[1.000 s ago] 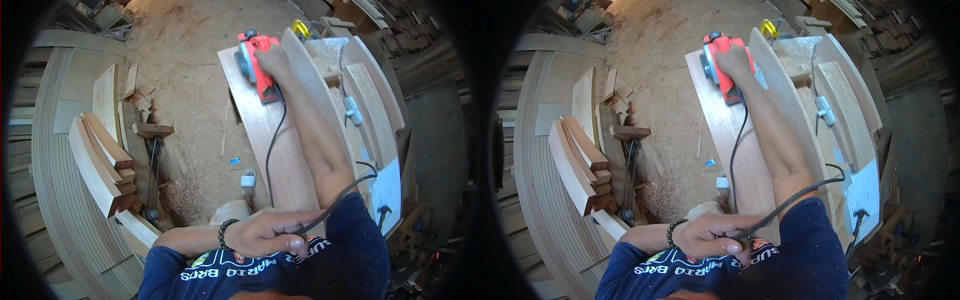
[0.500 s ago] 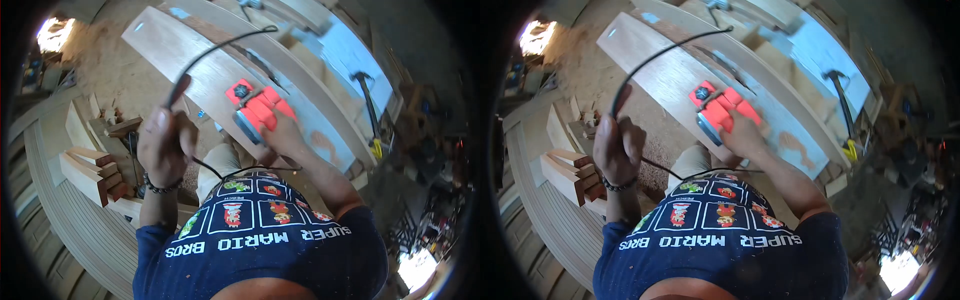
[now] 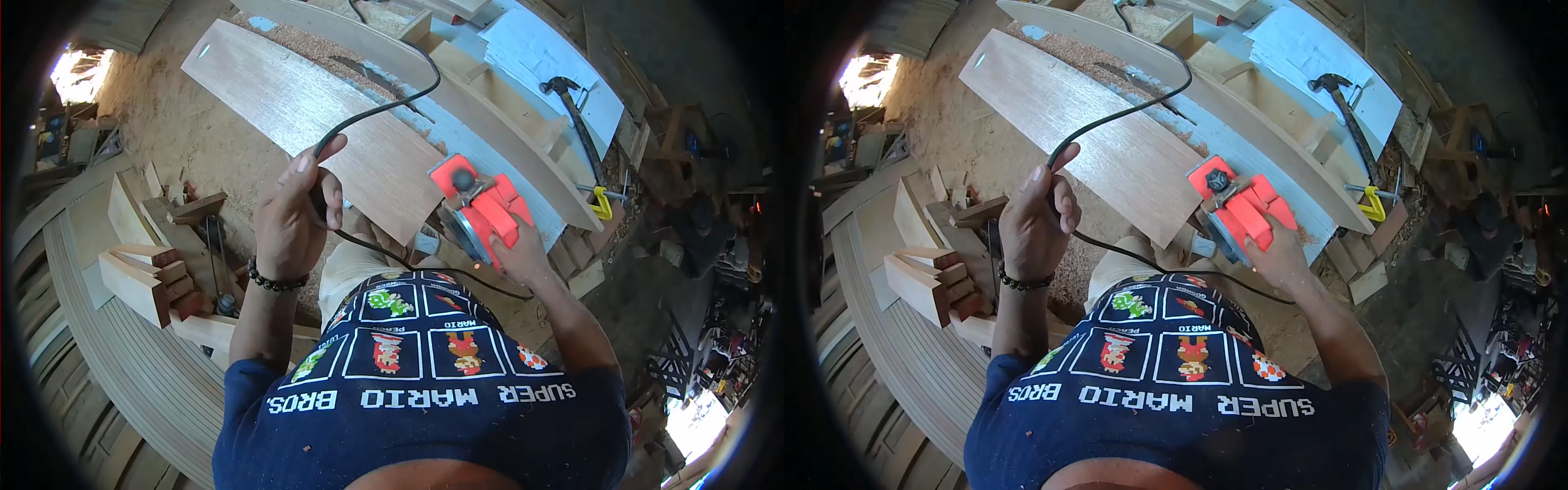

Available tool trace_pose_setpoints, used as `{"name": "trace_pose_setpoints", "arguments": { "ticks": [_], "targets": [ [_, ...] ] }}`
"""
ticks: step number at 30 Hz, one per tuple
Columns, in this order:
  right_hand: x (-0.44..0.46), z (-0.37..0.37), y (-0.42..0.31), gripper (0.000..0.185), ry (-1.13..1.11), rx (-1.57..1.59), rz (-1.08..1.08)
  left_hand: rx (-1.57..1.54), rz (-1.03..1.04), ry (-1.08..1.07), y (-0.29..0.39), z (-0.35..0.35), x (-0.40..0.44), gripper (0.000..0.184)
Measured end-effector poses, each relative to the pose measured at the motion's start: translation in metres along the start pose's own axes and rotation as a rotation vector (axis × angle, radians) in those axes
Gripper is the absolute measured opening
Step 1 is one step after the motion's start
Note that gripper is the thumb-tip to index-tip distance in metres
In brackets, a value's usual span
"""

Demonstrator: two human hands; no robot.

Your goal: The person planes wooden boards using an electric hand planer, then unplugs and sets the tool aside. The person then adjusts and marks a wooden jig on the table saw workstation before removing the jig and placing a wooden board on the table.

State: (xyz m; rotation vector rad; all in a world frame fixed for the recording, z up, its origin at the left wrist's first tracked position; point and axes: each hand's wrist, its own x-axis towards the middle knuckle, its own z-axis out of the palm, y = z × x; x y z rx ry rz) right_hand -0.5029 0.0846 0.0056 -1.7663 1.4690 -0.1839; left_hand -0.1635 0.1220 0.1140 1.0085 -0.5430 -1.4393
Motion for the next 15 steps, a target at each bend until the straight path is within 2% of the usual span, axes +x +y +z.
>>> {"name": "trace_pose_setpoints", "arguments": {
  "ticks": [3,6,8,12,15],
  "targets": [
    [0.015,0.002,-0.015,0.051,-0.062,0.048,0.043,-0.006,0.047,-0.058,0.003,0.003,-0.004,0.049],
    [0.025,0.006,-0.022,0.052,-0.052,0.027,0.032,0.0,0.063,-0.094,0.007,0.005,-0.003,0.049],
    [0.031,0.011,-0.026,0.059,0.008,-0.115,-0.069,0.007,0.061,-0.102,0.008,0.003,-0.001,0.049],
    [0.04,0.014,-0.046,0.058,0.003,-0.097,-0.042,0.05,0.094,-0.136,0.012,0.002,0.004,0.049],
    [0.05,0.021,-0.049,0.05,-0.033,0.004,-0.03,0.065,0.099,-0.177,0.016,0.0,0.01,0.05]
  ]
}}
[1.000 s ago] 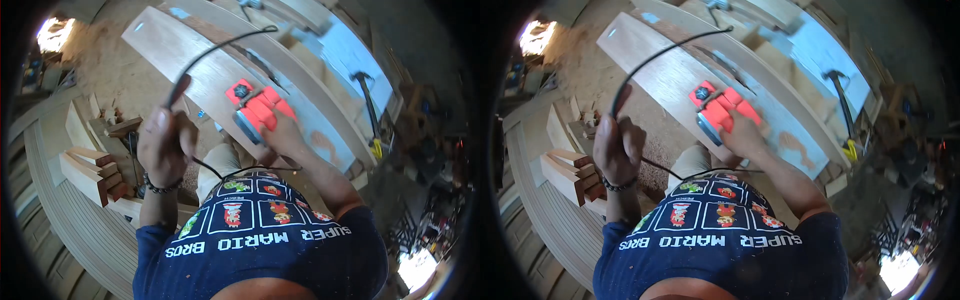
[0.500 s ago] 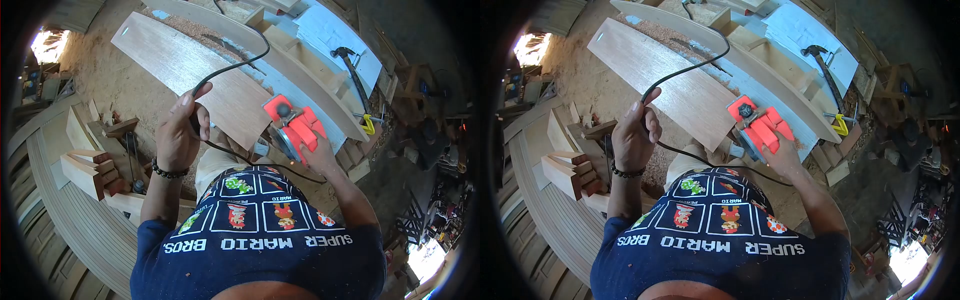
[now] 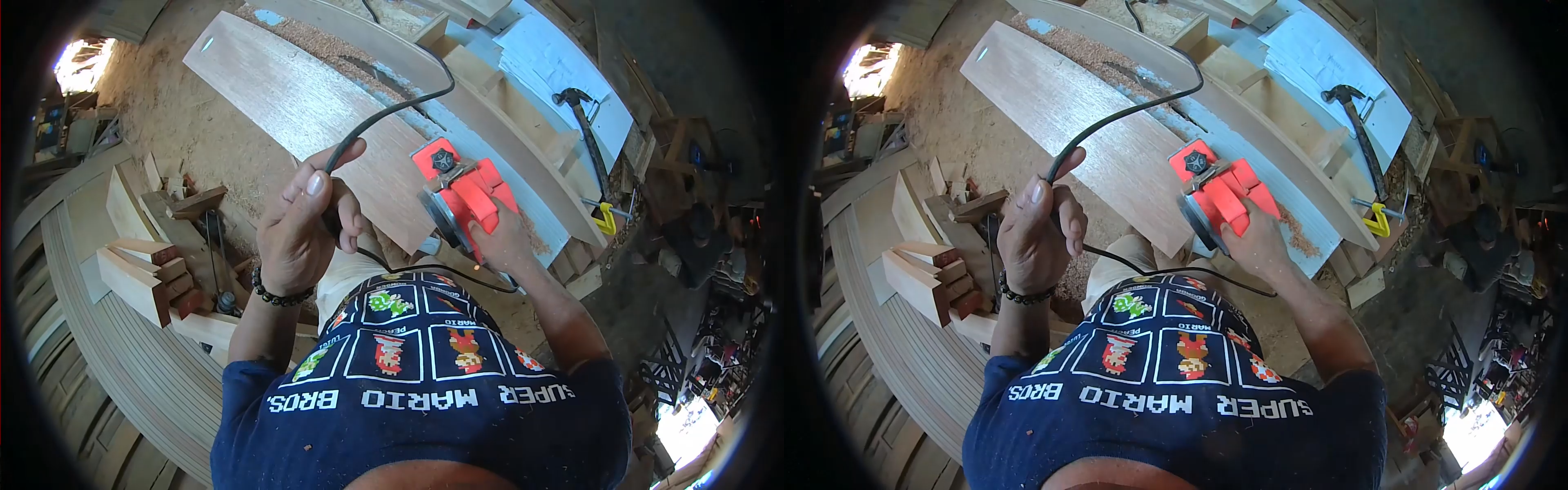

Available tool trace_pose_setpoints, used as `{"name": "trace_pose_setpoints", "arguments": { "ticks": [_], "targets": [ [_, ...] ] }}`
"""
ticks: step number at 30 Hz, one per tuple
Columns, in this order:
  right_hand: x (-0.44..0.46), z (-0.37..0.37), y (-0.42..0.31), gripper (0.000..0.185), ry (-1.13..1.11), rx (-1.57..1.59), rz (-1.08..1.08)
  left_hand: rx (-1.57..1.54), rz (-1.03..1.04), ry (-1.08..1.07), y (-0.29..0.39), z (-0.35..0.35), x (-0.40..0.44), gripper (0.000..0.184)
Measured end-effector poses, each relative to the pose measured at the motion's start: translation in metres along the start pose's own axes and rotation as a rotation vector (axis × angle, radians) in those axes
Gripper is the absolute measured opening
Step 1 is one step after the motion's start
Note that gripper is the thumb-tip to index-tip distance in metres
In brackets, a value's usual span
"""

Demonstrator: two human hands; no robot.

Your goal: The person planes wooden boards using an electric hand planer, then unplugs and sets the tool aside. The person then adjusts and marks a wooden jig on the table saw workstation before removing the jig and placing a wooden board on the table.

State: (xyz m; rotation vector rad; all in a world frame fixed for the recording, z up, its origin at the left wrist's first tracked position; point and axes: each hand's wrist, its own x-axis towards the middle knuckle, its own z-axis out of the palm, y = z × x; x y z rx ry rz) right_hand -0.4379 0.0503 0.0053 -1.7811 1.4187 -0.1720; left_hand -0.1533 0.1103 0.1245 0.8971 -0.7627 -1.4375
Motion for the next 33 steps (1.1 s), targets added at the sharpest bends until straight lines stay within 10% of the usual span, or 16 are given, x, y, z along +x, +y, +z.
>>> {"name": "trace_pose_setpoints", "arguments": {
  "ticks": [18,33],
  "targets": [
    [0.084,0.054,-0.044,0.053,0.009,-0.015,-0.267,0.064,-0.314,-0.318,0.019,-0.018,0.026,0.052],
    [0.161,0.065,-0.172,0.042,-0.048,0.037,-0.081,-0.011,-0.277,-0.587,0.034,-0.07,0.066,0.051]
  ]
}}
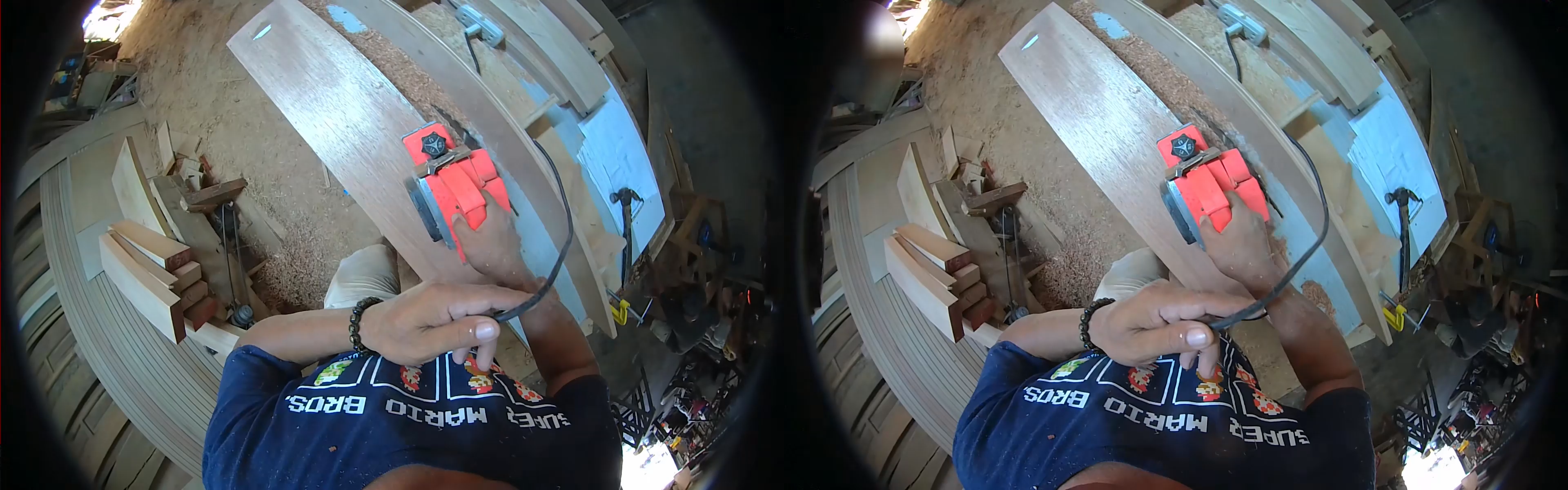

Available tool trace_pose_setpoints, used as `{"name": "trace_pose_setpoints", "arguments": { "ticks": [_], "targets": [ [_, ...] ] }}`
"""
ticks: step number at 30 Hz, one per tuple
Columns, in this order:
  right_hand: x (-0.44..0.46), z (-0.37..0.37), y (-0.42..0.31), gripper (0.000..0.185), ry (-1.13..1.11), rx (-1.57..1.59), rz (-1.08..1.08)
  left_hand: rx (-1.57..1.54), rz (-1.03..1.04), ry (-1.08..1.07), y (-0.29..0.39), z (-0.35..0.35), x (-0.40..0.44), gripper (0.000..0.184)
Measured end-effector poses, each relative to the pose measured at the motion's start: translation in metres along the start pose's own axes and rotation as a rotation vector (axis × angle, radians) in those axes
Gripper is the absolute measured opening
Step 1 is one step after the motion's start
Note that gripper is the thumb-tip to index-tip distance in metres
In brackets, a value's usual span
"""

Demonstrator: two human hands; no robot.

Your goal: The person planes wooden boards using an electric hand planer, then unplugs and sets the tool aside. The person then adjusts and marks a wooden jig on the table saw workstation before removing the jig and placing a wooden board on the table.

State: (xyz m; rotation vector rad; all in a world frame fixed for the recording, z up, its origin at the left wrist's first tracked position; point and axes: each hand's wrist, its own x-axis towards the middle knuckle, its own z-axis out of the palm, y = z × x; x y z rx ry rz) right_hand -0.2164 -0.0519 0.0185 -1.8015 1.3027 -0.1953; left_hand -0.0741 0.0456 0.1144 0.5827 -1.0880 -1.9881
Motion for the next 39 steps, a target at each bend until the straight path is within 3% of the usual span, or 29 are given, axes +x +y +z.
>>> {"name": "trace_pose_setpoints", "arguments": {
  "ticks": [6,18,37,39],
  "targets": [
    [0.051,0.019,-0.042,0.045,-0.045,0.021,0.034,-0.051,-0.003,0.0,0.013,-0.03,-0.011,0.051],
    [0.169,0.062,-0.136,0.051,0.074,-0.089,-0.107,0.0,0.073,-0.016,0.054,-0.089,-0.045,0.05],
    [0.385,0.131,-0.291,0.049,0.122,-0.145,-0.264,-0.01,0.203,0.112,0.112,-0.155,-0.081,0.05],
    [0.401,0.135,-0.307,0.049,0.116,-0.136,-0.279,-0.003,0.295,0.14,0.116,-0.161,-0.082,0.052]
  ]
}}
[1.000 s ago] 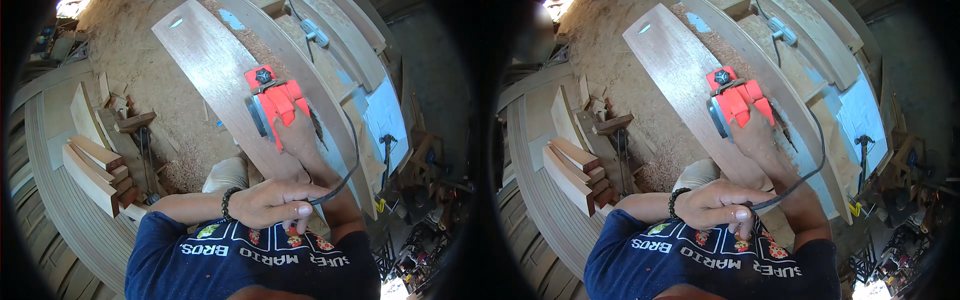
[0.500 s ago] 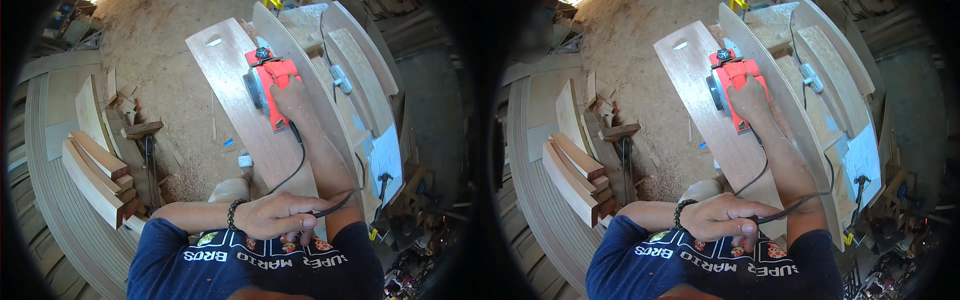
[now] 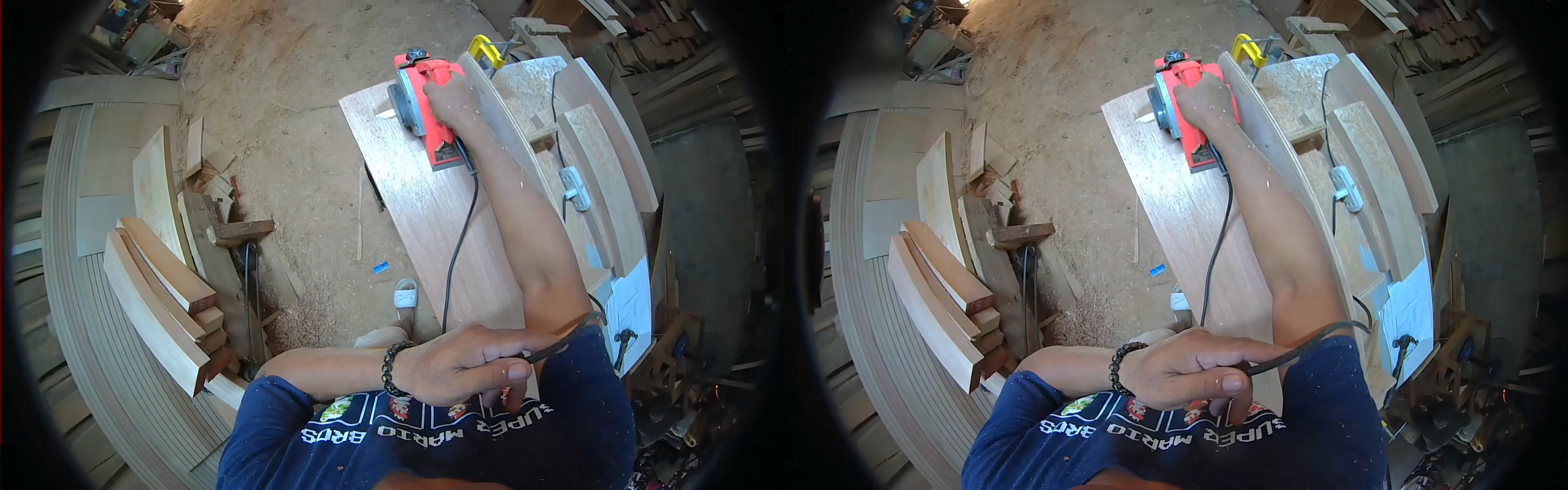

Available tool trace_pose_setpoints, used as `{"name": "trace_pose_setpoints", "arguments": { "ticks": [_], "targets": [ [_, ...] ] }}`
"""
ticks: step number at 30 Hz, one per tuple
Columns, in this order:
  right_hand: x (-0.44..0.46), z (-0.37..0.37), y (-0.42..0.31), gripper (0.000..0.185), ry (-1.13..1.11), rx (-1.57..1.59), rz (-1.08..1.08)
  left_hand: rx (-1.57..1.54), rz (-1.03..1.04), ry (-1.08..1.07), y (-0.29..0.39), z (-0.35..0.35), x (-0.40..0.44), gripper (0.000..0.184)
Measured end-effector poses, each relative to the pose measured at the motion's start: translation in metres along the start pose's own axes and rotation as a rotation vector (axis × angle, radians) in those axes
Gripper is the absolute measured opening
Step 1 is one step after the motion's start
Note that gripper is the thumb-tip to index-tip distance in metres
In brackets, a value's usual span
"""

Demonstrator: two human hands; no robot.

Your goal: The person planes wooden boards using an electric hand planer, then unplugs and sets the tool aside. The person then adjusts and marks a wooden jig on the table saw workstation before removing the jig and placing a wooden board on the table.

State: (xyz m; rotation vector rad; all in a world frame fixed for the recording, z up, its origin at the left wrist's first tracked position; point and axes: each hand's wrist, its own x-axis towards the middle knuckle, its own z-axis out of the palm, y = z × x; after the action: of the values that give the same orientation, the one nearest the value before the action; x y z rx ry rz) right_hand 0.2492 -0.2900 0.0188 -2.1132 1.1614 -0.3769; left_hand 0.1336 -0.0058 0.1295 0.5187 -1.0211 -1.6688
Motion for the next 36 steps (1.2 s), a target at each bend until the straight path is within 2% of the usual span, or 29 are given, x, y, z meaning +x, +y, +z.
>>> {"name": "trace_pose_setpoints", "arguments": {
  "ticks": [3,9,11,13,15,17,19,21,23,25,26,27,28,29,30,32,34,36],
  "targets": [
    [0.033,0.012,-0.007,0.051,0.021,0.01,0.022,-0.019,-0.038,0.009,0.01,-0.007,-0.002,0.054],
    [0.075,0.026,-0.014,0.054,-0.011,0.019,-0.045,-0.065,0.024,0.047,-0.001,-0.003,-0.005,0.052],
    [0.08,0.033,-0.009,0.045,0.132,-0.06,-0.12,-0.075,0.065,0.05,-0.01,0.005,-0.006,0.051],
    [0.058,0.026,-0.006,0.043,0.115,-0.022,-0.101,-0.095,0.095,0.05,-0.01,0.012,-0.008,0.051],
    [0.009,0.012,-0.002,0.039,0.065,-0.022,-0.044,-0.077,0.028,0.032,-0.006,0.019,-0.012,0.05],
    [-0.047,0.009,0.032,0.038,0.082,0.093,-0.113,-0.089,0.001,0.012,-0.004,0.027,-0.013,0.05],
    [-0.131,-0.033,0.034,0.057,-0.169,0.092,0.02,-0.09,-0.104,0.002,-0.003,0.038,-0.016,0.05],
    [-0.202,-0.055,0.054,0.056,-0.256,0.067,0.124,-0.095,-0.069,0.016,-0.013,0.051,-0.017,0.052],
    [-0.266,-0.069,0.09,0.053,-0.241,0.01,0.041,-0.135,-0.039,0.032,-0.017,0.065,-0.017,0.052],
    [-0.33,-0.106,0.093,0.052,-0.311,-0.11,-0.024,-0.096,-0.072,0.106,-0.017,0.081,-0.017,0.05],
    [-0.355,-0.11,0.117,0.052,-0.338,0.116,0.024,-0.041,0.023,0.168,-0.025,0.088,-0.017,0.048],
    [-0.38,-0.114,0.141,0.051,-0.354,0.344,0.084,0.015,0.034,0.242,-0.023,0.096,-0.017,0.048],
    [-0.407,-0.131,0.148,0.051,-0.332,0.344,0.117,0.067,0.039,0.308,-0.02,0.101,-0.016,0.047],
    [-0.434,-0.153,0.148,0.042,-0.306,0.174,0.089,0.112,0.145,0.346,-0.021,0.104,-0.013,0.047],
    [-0.461,-0.173,0.148,0.033,-0.284,0.004,0.068,0.211,0.145,0.436,-0.021,0.104,-0.013,0.048],
    [-0.51,-0.206,0.167,0.031,-0.272,0.115,0.199,0.204,0.347,0.562,-0.036,0.108,0.003,0.048],
    [-0.557,-0.237,0.19,0.031,-0.172,0.05,0.25,0.17,0.433,0.621,-0.052,0.105,0.02,0.045],
    [-0.602,-0.272,0.19,0.029,-0.128,0.157,0.324,0.078,0.455,0.686,-0.073,0.105,0.044,0.044]
  ]
}}
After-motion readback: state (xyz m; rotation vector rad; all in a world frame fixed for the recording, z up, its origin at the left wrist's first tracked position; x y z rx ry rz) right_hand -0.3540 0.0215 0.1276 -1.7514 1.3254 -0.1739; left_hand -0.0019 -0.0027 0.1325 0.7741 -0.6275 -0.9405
